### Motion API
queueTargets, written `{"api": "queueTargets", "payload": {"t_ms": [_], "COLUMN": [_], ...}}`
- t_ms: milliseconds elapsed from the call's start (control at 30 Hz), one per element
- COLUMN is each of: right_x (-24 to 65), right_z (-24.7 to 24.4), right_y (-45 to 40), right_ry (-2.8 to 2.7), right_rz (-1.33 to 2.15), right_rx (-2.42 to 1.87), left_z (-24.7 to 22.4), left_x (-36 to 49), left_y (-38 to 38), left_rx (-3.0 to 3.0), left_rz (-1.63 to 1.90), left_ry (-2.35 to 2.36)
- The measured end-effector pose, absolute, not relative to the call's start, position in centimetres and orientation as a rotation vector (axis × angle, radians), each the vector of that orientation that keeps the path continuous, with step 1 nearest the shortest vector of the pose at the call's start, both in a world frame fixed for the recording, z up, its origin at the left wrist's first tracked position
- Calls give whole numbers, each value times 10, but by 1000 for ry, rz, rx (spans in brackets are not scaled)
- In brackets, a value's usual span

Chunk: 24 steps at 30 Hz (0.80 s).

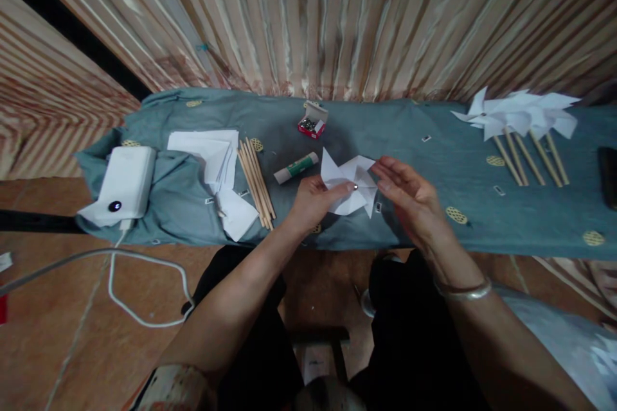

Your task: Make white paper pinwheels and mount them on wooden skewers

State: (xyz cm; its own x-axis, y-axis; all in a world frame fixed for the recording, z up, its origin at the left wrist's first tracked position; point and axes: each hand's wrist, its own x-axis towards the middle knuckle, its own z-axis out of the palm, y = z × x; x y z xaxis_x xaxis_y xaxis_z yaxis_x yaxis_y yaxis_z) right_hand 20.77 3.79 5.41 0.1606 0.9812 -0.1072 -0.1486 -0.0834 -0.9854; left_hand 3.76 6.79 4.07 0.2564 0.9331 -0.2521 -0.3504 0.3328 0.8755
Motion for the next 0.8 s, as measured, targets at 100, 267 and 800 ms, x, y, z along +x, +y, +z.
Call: {"api": "queueTargets", "payload": {"t_ms": [100, 267, 800], "right_x": [202, 192, 192], "right_z": [57, 59, 55], "right_y": [38, 37, 38], "right_ry": [-817, -742, -742], "right_rz": [1457, 1625, 1647], "right_rx": [-1237, -1208, -1283], "left_z": [40, 39, 39], "left_x": [40, 41, 34], "left_y": [65, 61, 60], "left_rx": [762, 783, 812], "left_rz": [985, 939, 923], "left_ry": [899, 900, 889]}}
